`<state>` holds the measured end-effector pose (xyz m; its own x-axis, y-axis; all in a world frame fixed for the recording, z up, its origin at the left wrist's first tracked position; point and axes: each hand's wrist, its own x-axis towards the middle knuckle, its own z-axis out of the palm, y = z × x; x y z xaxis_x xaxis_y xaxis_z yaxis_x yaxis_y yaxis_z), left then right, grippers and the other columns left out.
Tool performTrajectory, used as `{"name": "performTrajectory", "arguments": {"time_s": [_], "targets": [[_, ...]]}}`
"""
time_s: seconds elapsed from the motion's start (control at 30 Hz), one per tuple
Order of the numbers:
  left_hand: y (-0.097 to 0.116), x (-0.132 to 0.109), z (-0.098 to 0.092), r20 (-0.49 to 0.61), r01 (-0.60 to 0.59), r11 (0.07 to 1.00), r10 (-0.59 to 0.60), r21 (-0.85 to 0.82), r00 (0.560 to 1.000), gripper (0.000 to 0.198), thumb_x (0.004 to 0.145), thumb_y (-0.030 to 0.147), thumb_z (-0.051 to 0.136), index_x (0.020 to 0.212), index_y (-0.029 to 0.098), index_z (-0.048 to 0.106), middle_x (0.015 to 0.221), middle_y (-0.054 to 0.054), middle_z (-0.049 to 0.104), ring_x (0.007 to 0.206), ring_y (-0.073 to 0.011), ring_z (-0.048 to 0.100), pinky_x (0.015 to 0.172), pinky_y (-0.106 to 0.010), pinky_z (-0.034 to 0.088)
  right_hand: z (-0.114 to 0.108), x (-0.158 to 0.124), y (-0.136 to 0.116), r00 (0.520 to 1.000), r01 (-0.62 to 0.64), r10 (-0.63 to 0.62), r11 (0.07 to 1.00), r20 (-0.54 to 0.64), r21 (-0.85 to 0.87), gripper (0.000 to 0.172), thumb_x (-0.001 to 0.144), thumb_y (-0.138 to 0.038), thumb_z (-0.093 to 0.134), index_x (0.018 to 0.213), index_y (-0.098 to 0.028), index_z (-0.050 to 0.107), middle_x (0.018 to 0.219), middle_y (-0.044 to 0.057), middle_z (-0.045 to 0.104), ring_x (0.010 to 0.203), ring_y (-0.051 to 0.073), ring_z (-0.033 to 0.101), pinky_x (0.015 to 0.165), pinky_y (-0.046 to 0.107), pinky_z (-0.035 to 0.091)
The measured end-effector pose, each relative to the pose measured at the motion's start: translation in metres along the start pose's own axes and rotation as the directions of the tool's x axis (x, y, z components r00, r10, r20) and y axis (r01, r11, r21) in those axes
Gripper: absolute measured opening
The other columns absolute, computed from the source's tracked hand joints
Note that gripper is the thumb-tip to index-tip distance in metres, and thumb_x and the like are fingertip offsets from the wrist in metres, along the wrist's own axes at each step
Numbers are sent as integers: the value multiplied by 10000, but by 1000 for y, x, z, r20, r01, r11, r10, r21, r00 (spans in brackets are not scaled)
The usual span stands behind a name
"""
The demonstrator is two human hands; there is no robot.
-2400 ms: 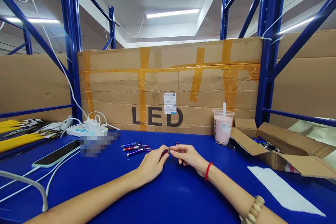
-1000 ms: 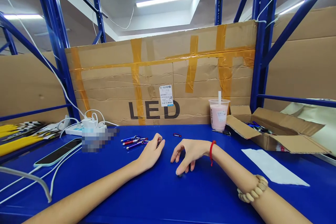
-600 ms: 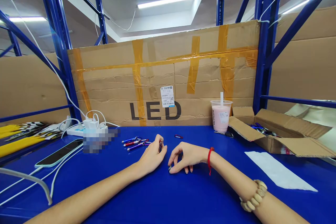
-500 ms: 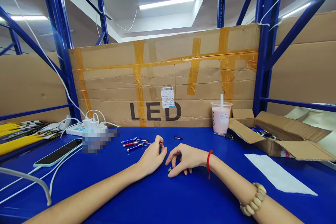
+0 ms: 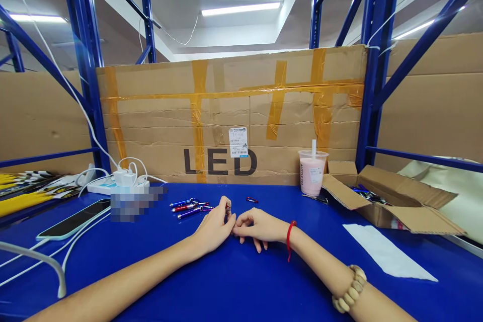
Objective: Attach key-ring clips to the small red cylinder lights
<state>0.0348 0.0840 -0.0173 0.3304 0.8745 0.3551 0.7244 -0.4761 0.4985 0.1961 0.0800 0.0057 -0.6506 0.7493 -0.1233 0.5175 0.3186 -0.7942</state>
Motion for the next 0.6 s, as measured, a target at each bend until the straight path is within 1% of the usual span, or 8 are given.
{"name": "performTrajectory", "arguments": {"time_s": [0.13,0.23,0.33,0.5,0.6], "targets": [[1,0,0,2,6,1000,-6,12,1000,144,838,131,433,944,134,336,759,6,467,659,-93,446,577,-177,293,0,1,2,1000,16,-17,1000,-5,-14,391,715,-499,502,829,-126,523,755,23,566,361,24,464,277,99,330],[2,0,-1,12,10,1000,-10,25,1000,136,840,142,432,943,129,343,766,-1,467,670,-95,452,580,-183,296,2,3,5,996,19,-24,998,-91,-59,380,704,-486,519,835,-130,529,752,16,554,370,25,464,263,101,320],[2,0,-2,6,10,999,-11,31,1000,131,846,141,425,948,131,344,771,-2,467,681,-96,456,570,-182,286,3,6,8,981,19,-37,995,-191,-94,364,694,-465,532,853,-137,542,782,17,550,384,26,466,255,107,325],[4,-1,-3,15,11,1000,-11,5,1000,126,847,119,427,934,139,337,769,11,468,679,-91,454,561,-174,282,3,10,10,958,0,-33,993,-285,-117,328,706,-411,524,876,-132,559,809,35,571,403,34,474,258,113,332],[5,-2,-4,13,12,1000,-12,0,1000,137,846,116,438,937,139,339,769,11,472,687,-95,460,568,-169,289,2,11,13,940,-4,-50,988,-336,-157,298,704,-374,530,884,-139,568,881,41,581,401,35,475,257,125,326]]}}
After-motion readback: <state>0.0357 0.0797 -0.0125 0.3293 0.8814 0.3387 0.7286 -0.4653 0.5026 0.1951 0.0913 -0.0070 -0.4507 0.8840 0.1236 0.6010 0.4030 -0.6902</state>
